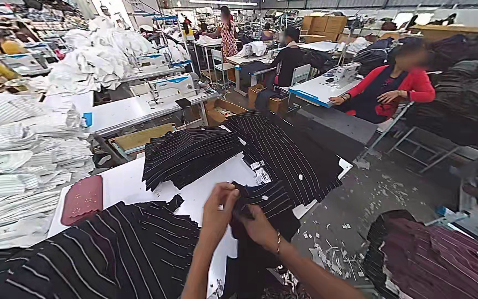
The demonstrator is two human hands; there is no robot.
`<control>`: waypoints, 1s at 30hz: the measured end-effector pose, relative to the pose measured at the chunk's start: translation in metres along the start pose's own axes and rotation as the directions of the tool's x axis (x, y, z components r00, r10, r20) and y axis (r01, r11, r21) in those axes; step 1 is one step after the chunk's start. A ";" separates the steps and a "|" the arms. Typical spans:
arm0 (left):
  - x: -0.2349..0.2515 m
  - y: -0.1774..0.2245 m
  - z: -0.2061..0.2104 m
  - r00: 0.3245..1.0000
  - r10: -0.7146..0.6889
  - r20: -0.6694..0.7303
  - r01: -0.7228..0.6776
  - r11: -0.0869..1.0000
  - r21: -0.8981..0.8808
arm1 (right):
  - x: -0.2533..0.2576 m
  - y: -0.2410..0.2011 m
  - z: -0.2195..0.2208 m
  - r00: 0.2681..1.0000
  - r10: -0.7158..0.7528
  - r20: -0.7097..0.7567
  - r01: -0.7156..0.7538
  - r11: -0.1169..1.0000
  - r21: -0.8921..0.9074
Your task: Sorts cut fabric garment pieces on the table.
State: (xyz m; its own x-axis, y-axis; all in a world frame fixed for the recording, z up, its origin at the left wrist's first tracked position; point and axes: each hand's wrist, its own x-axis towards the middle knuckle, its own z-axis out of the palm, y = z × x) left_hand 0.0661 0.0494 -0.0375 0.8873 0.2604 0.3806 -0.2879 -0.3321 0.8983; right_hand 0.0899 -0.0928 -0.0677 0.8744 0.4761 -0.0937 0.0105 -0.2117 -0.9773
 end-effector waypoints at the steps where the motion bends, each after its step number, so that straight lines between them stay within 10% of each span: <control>1: 0.001 0.006 -0.011 0.990 0.140 -0.022 -0.141 0.987 -0.078 | -0.007 -0.024 -0.015 0.999 -0.024 0.026 0.023 0.998 0.058; 5: -0.013 0.017 -0.007 0.946 0.230 0.230 -0.202 0.970 -0.138 | -0.052 -0.100 -0.062 0.961 -0.267 0.075 0.243 0.940 0.240; 8: -0.021 -0.006 0.017 0.904 0.150 0.401 -0.183 0.982 0.046 | -0.086 -0.130 -0.096 0.810 -0.492 -0.321 0.580 0.754 0.308; 11: -0.025 -0.023 -0.012 0.962 0.131 0.238 -0.173 0.971 0.164 | -0.106 -0.141 -0.150 0.548 -0.536 -0.642 0.796 0.571 0.203; 13: -0.030 -0.013 -0.055 0.993 0.115 -0.036 -0.112 0.990 0.088 | -0.109 -0.128 -0.185 0.480 -0.501 -0.720 0.724 0.690 0.002; 16: -0.046 0.044 -0.111 0.883 0.034 -0.469 -0.106 0.986 -0.128 | -0.110 -0.094 -0.214 0.574 -0.525 -0.628 0.447 0.844 -0.296; 18: -0.063 0.067 -0.144 0.815 0.093 -0.572 -0.154 0.986 -0.058 | -0.113 -0.089 -0.211 0.643 -0.542 -0.541 0.533 0.824 -0.193; 21: -0.068 0.063 -0.191 0.891 0.005 -0.454 0.026 0.998 0.063 | -0.098 -0.096 -0.196 0.735 -0.536 -0.415 0.605 0.795 0.047; 25: -0.034 0.089 -0.145 0.966 -0.003 -0.258 0.008 1.000 0.019 | -0.053 -0.068 -0.136 0.934 -0.350 -0.066 0.356 0.926 0.124; 30: -0.040 0.093 -0.088 0.963 0.265 -0.040 -0.259 0.959 0.114 | -0.046 -0.056 -0.031 0.824 -0.442 0.354 0.465 0.885 0.023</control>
State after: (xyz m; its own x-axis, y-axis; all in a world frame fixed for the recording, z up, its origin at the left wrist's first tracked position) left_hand -0.0281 0.0879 0.0504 0.7640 0.1989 0.6138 -0.4652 -0.4893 0.7377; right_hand 0.0637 -0.1293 -0.0028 0.5444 0.7881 0.2873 0.4048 0.0532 -0.9128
